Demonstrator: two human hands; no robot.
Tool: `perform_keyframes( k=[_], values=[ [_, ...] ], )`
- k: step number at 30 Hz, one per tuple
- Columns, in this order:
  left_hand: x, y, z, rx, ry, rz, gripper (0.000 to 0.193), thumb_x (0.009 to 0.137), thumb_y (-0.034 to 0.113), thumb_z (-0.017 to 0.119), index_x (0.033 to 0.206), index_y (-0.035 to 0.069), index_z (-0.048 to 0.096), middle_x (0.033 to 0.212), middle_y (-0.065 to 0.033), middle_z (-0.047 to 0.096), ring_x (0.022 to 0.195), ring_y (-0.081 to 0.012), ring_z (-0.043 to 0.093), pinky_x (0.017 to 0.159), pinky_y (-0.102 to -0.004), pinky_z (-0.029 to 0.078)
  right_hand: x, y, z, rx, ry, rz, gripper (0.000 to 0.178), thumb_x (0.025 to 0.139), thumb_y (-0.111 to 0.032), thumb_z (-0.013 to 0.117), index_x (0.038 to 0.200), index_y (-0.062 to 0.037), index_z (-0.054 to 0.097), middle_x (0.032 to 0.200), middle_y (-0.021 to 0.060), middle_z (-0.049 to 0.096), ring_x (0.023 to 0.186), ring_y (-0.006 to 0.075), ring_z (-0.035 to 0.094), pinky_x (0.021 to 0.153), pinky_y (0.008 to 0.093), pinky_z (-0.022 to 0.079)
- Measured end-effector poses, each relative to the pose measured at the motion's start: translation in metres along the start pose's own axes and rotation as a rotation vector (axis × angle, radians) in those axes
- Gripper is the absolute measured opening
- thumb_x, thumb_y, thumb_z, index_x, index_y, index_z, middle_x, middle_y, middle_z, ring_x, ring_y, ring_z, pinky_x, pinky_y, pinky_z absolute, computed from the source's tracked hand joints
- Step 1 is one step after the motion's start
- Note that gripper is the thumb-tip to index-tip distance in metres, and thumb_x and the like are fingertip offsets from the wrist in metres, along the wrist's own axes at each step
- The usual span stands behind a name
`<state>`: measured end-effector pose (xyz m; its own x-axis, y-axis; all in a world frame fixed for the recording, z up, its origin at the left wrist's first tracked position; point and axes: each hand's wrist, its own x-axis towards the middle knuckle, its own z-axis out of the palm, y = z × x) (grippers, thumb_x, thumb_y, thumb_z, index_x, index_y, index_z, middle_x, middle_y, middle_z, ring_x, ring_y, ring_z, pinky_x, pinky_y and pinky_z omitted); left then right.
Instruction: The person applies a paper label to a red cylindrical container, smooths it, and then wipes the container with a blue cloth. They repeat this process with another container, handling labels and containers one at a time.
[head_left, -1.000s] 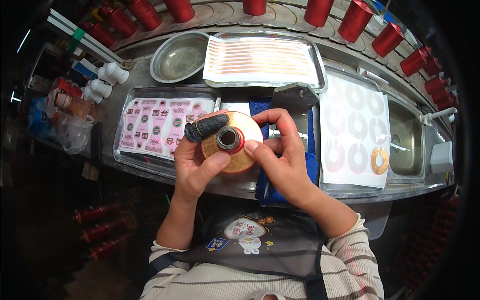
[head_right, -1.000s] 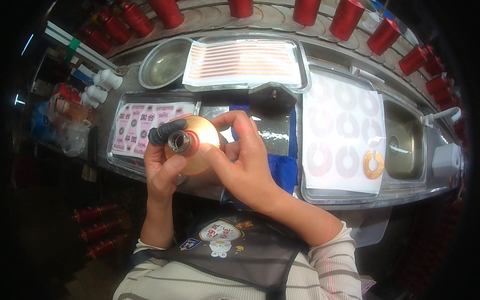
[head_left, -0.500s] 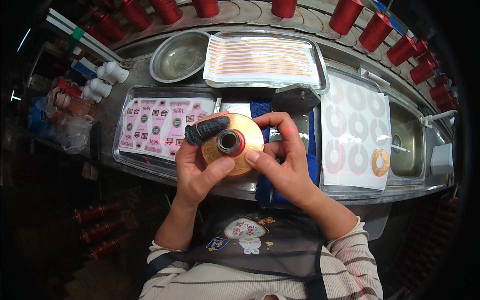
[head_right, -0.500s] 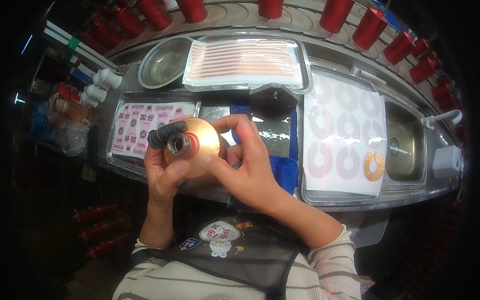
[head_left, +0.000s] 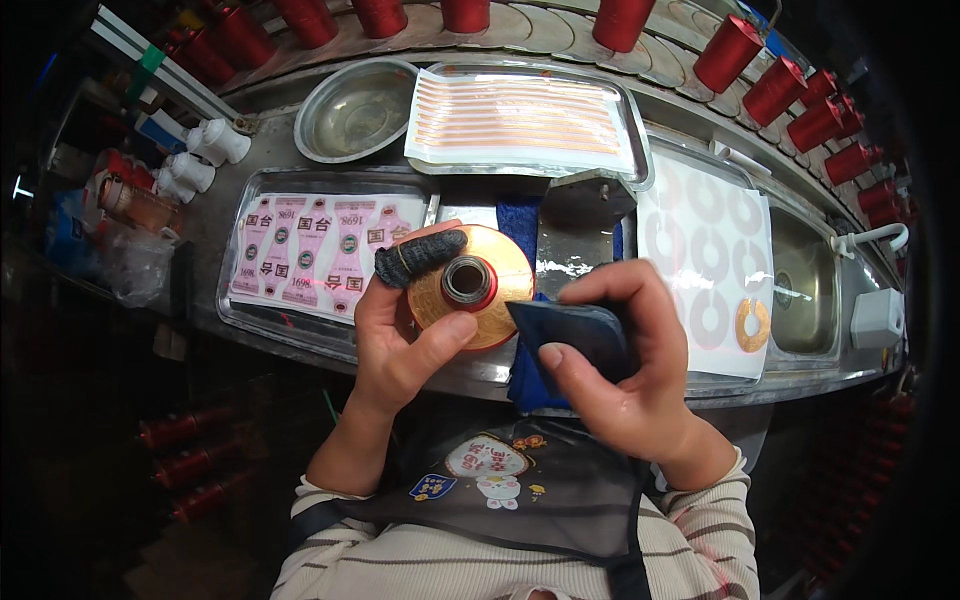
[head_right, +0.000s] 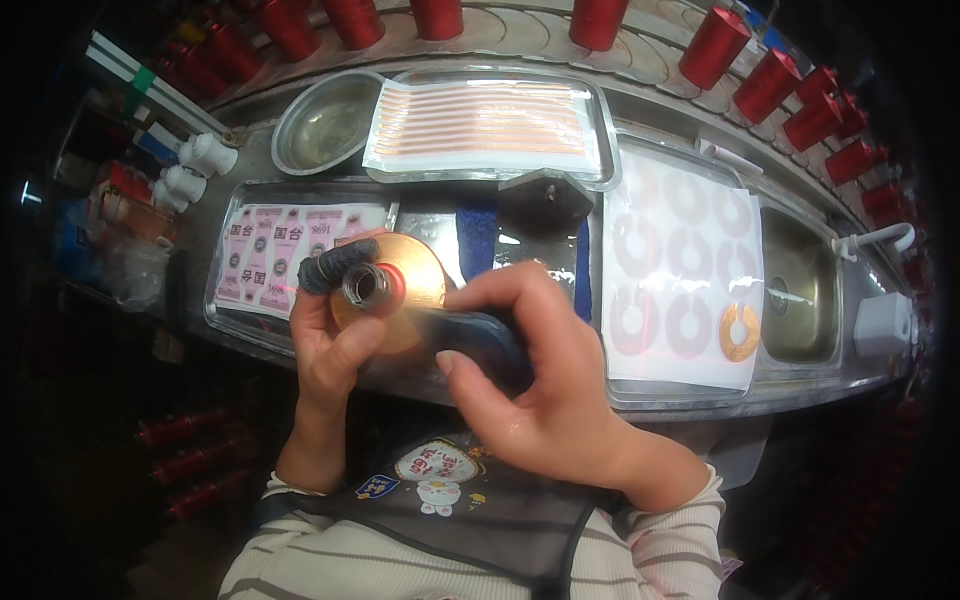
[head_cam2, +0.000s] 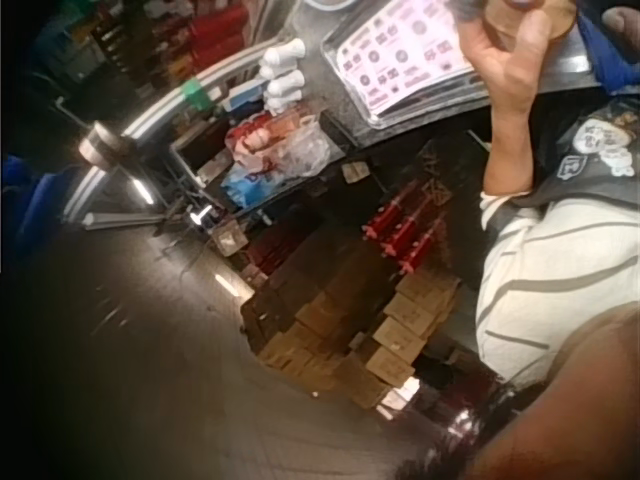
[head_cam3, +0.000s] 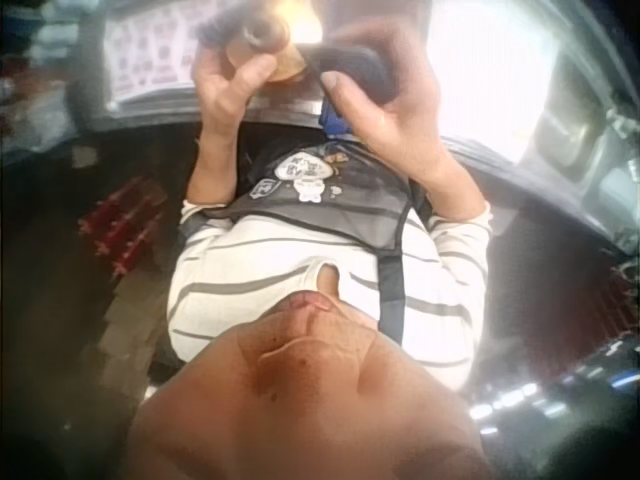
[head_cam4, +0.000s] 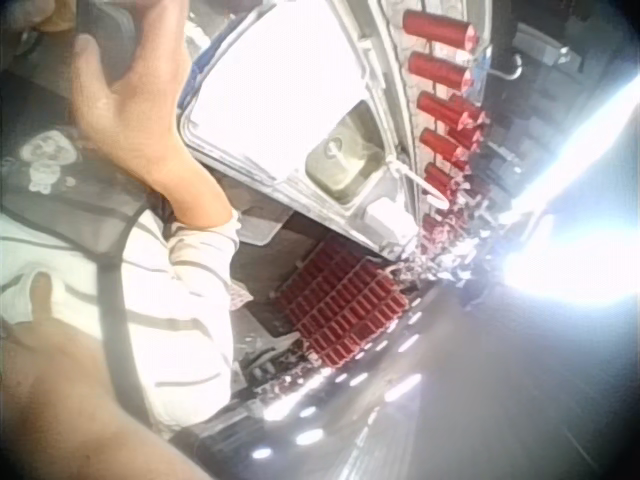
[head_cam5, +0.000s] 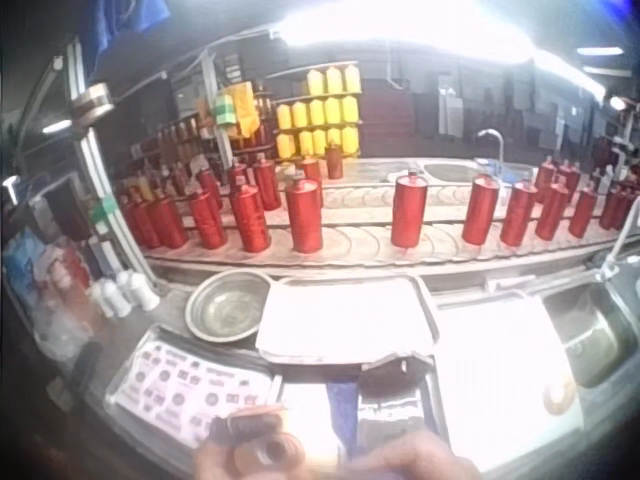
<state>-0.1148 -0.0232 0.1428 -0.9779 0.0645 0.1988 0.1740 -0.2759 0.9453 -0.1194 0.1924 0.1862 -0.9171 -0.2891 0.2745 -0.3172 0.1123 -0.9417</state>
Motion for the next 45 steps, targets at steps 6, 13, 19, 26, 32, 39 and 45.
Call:
perform_keyframes(
  k=[6, 13, 19, 26, 32, 39, 45],
  values=[
    [0.001, 0.005, 0.005, 0.061, 0.006, -0.003, 0.055, 0.081, 0.002, 0.068, 0.134, 0.0, 0.053, 0.135, -0.0129, 0.054, 0.123, -0.0216, 0.055, 0.105, -0.0366, 0.045, 0.045, 0.019, -0.002, -0.1, 0.07, -0.041, 0.025, 0.079, -0.003, 0.071, 0.102, 0.0011, 0.063, 0.087, 0.0118, 0.066, 0.078, 0.0203, 0.065, 0.071, 0.0289, 0.051],
    [0.002, 0.0, 0.002, 0.104, 0.01, 0.021, 0.054, 0.082, 0.004, 0.069, 0.133, -0.001, 0.053, 0.133, -0.0128, 0.054, 0.12, -0.0198, 0.056, 0.104, -0.0351, 0.045, 0.042, 0.017, 0.005, -0.11, 0.141, 0.026, 0.022, 0.081, -0.004, 0.073, 0.101, 0.0013, 0.064, 0.091, 0.0075, 0.066, 0.083, 0.0126, 0.063, 0.077, 0.0251, 0.049],
    [0.001, 0.001, 0.003, 0.065, 0.002, 0.015, 0.054, 0.083, 0.005, 0.069, 0.133, -0.001, 0.052, 0.13, -0.0132, 0.057, 0.118, -0.0195, 0.057, 0.102, -0.0346, 0.047, 0.039, 0.021, 0.005, -0.107, 0.139, -0.148, 0.021, 0.082, -0.004, 0.072, 0.101, -0.0002, 0.065, 0.084, 0.0069, 0.066, 0.077, 0.011, 0.063, 0.07, 0.0248, 0.05],
    [0.001, 0.0, -0.002, 0.071, -0.01, -0.017, 0.056, 0.083, 0.009, 0.071, 0.135, 0.001, 0.051, 0.129, -0.0131, 0.057, 0.117, -0.0187, 0.058, 0.101, -0.0333, 0.047, 0.032, 0.014, 0.006, -0.183, 0.143, -0.165, 0.023, 0.081, -0.003, 0.073, 0.102, -0.0008, 0.065, 0.089, 0.0103, 0.067, 0.078, 0.017, 0.065, 0.071, 0.0272, 0.051],
    [0.003, -0.003, -0.029, 0.444, -0.224, 0.101, 0.092, 0.062, 0.006, 0.092, 0.142, 0.006, 0.045, 0.142, -0.0163, 0.051, 0.131, -0.0258, 0.051, 0.109, -0.0391, 0.041, 0.026, 0.005, 0.01, -0.461, 0.111, -0.354, 0.028, 0.072, 0.009, 0.07, 0.098, -0.0022, 0.069, 0.086, 0.0117, 0.065, 0.07, 0.0236, 0.061, 0.064, 0.0314, 0.049],
    [-0.008, -0.027, 0.008, 0.626, 0.122, 0.329, 0.078, 0.067, 0.017, 0.088, 0.134, 0.007, 0.049, 0.132, -0.0189, 0.053, 0.119, -0.0375, 0.056, 0.101, -0.044, 0.045, -0.004, -0.009, 0.037, -0.626, -0.068, -0.624, 0.04, 0.058, -0.002, 0.07, 0.098, -0.0044, 0.075, 0.082, 0.006, 0.061, 0.076, 0.0255, 0.059, 0.066, 0.0358, 0.047],
    [-0.002, -0.021, 0.009, 0.699, 0.152, 0.402, 0.084, 0.063, 0.019, 0.091, 0.134, 0.007, 0.048, 0.13, -0.0172, 0.052, 0.117, -0.0368, 0.054, 0.099, -0.0444, 0.045, 0.021, -0.015, 0.012, -0.526, 0.002, -0.546, 0.038, 0.059, 0.006, 0.074, 0.094, -0.0093, 0.076, 0.083, 0.0056, 0.065, 0.075, 0.0259, 0.059, 0.067, 0.0346, 0.05]
  ],
)
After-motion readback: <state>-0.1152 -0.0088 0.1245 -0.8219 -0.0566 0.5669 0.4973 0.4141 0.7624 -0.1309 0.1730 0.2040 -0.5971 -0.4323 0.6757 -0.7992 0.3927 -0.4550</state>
